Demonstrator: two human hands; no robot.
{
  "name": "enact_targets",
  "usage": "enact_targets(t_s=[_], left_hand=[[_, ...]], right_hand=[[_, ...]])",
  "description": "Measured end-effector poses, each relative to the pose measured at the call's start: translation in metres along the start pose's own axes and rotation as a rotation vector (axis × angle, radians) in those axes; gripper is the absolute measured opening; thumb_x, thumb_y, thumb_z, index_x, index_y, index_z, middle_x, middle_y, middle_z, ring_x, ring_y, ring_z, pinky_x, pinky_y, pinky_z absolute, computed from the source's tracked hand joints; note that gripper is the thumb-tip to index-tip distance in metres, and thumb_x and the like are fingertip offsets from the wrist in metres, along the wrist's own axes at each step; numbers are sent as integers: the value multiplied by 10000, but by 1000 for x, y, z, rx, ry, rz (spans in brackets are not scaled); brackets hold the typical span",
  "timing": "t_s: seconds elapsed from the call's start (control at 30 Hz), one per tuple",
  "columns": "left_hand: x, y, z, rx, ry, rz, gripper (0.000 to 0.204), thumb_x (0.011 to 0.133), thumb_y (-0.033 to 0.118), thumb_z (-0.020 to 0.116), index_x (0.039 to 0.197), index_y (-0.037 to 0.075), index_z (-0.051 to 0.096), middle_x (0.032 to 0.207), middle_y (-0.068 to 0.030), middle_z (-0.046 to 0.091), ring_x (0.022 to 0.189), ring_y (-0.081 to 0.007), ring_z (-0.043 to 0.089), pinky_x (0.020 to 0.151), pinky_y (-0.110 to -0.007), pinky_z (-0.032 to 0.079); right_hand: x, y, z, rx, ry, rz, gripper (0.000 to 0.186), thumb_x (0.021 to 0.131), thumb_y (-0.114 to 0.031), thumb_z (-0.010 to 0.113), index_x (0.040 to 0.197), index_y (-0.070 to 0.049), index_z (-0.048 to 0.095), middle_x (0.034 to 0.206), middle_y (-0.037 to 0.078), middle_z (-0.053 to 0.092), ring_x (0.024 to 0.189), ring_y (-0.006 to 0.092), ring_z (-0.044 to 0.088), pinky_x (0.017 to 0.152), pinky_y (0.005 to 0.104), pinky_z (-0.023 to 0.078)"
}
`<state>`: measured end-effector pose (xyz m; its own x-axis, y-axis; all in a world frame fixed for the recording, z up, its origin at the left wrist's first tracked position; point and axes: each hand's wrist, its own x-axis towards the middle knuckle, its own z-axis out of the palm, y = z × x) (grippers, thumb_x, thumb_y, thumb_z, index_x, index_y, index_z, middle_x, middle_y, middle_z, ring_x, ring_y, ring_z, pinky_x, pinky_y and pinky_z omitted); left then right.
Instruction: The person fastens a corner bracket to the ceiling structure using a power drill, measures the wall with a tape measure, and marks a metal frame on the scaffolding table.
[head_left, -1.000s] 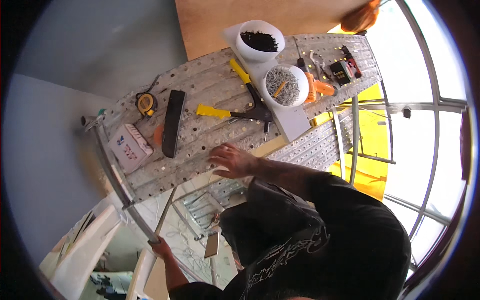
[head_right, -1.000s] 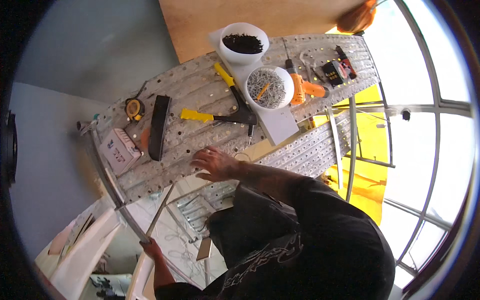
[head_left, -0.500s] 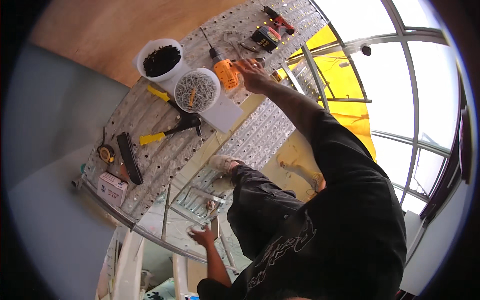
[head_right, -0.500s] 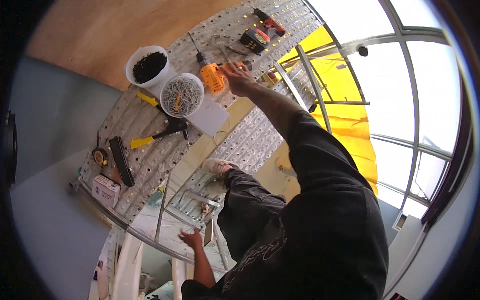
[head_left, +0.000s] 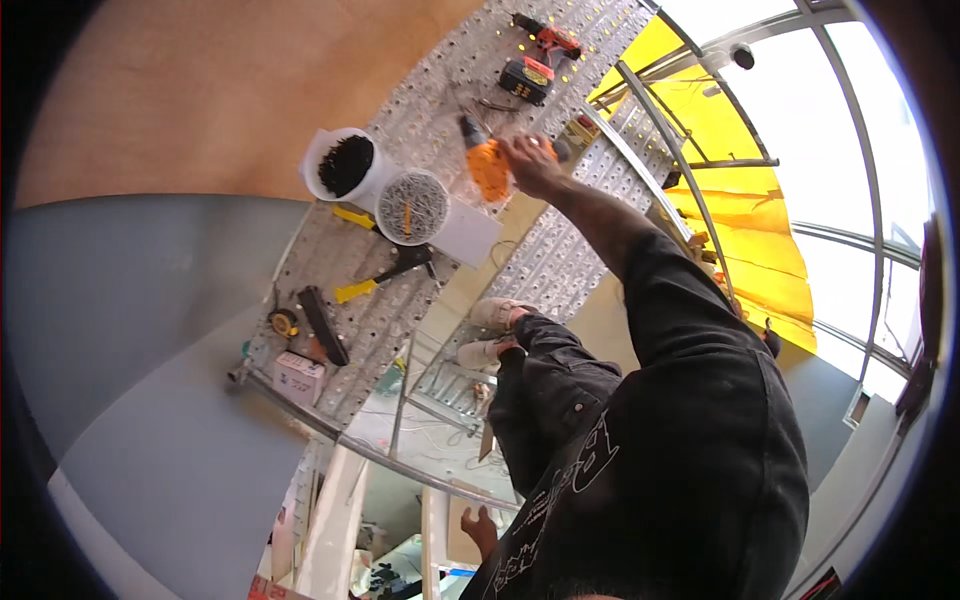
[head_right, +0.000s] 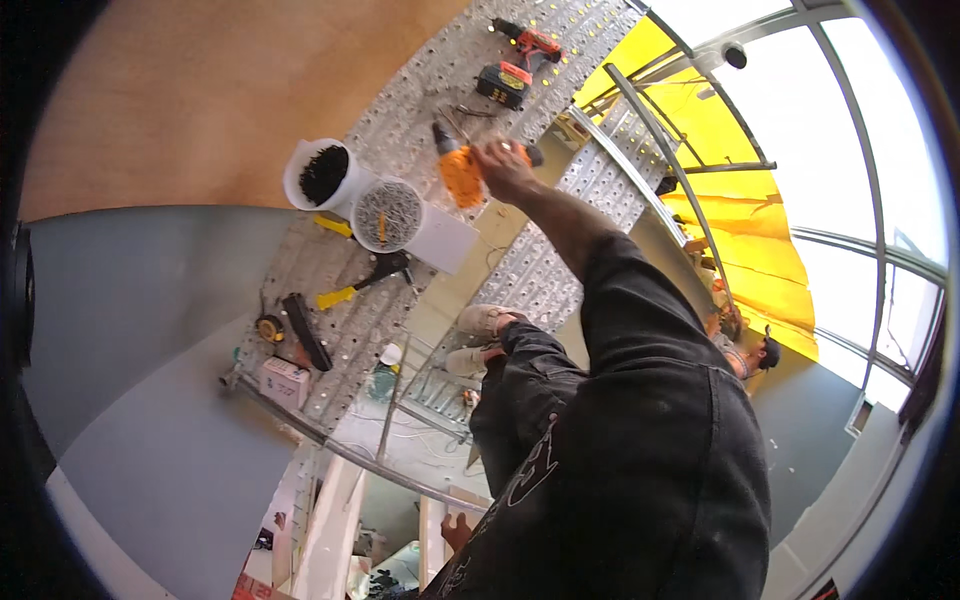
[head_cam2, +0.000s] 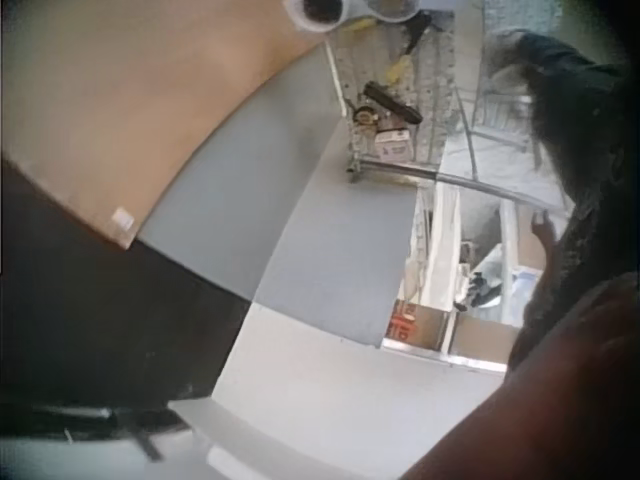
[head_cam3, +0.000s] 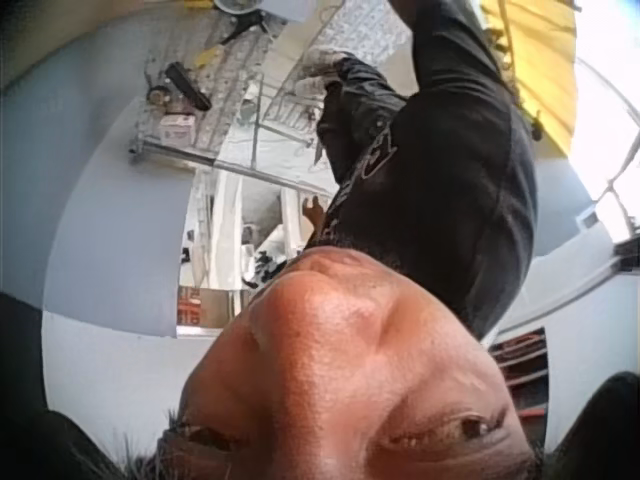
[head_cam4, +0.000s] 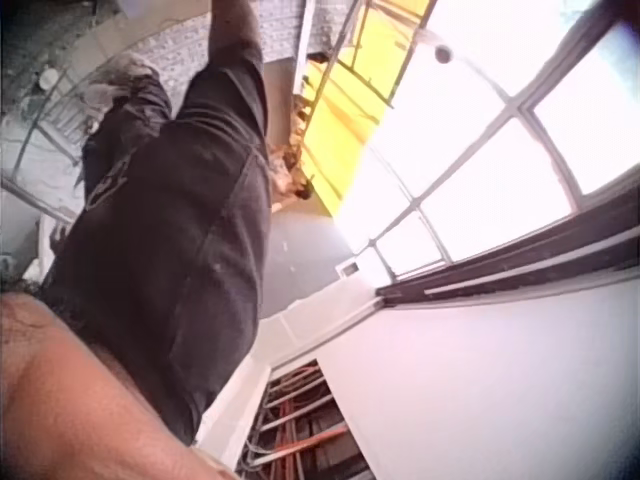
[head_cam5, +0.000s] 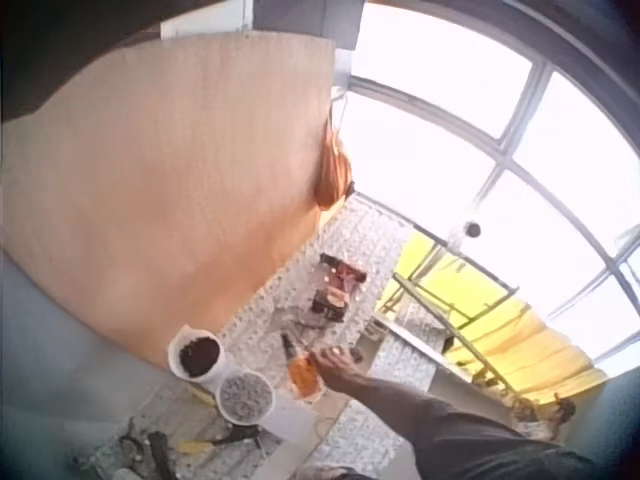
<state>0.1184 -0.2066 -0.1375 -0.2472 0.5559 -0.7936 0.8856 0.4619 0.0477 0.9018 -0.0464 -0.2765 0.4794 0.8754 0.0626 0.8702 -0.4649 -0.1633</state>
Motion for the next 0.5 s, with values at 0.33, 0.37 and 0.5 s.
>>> enact_targets(t_s=[0.33,0.37,0.5], left_hand=[[-21,56,-7,-114,-56,189,650,751,434,755,1275,90,582,1317,-193,519,1226,-368,506,1015,-438,434],[-20,68,-14,-220,18,181,650,751,434,755,1275,90,582,1317,-193,519,1226,-368,506,1015,-438,434],[-15,86,-56,-299,-45,341,614,843,455,710,1220,-14,589,1144,-234,649,1053,-329,636,906,-416,496]], right_hand=[[-212,-79,-123,1228,-241,397,393,946,-355,613,1234,-94,557,1088,89,648,955,267,641,820,433,528],[-252,-84,-108,1629,-181,449,340,1024,-329,477,1268,-99,538,1094,55,640,952,224,637,807,409,541],[-274,-163,-112,1356,-327,383,403,995,-386,510,1280,-101,531,1084,66,640,943,213,638,800,396,547]])
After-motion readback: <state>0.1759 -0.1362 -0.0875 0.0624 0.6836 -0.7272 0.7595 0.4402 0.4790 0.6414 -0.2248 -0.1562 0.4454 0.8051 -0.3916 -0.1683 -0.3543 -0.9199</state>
